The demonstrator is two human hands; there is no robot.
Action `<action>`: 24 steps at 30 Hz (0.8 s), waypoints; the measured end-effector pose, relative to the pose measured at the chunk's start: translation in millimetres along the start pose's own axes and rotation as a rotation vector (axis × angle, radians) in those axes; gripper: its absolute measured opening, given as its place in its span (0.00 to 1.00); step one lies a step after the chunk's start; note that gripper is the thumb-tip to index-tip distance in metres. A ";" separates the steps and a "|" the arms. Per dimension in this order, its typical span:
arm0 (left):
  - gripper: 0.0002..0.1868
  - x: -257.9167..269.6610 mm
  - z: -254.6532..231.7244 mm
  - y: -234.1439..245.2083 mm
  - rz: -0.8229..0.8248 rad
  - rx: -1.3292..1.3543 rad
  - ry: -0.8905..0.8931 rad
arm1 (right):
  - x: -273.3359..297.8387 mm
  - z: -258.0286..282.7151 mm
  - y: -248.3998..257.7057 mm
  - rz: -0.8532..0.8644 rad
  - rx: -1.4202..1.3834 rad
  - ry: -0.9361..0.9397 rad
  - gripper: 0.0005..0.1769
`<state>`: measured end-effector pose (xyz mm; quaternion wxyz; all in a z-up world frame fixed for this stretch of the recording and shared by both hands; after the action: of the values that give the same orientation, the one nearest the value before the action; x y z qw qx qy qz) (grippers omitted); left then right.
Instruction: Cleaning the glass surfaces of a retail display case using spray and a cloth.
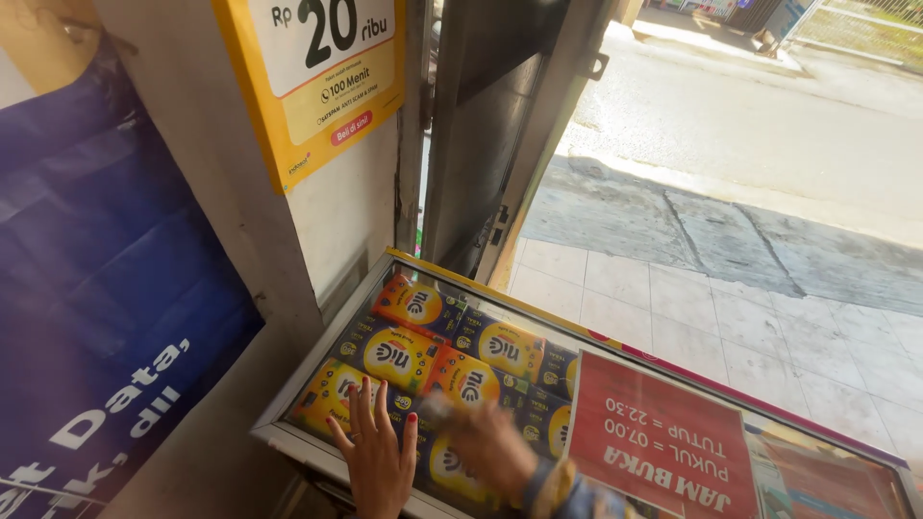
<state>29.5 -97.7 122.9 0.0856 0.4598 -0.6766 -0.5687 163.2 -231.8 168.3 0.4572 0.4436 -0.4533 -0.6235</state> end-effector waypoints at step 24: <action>0.38 13.2 18.0 -24.8 0.115 0.000 -0.078 | -89.9 -73.0 -31.9 -0.365 -0.105 -0.313 0.13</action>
<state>23.6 -93.0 90.4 0.0916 0.3975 -0.7049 -0.5802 245.3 -150.6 135.5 0.2838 0.3917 -0.3979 -0.7795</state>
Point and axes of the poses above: each hand's wrist, its own x-axis away from the middle knuckle, its own y-axis out of the back of the hand, z = x × y, the point moved 3 cm from there along -x, towards the middle knuckle, and after that the axes turned 11 degrees about -x, right-handed, at the moved point
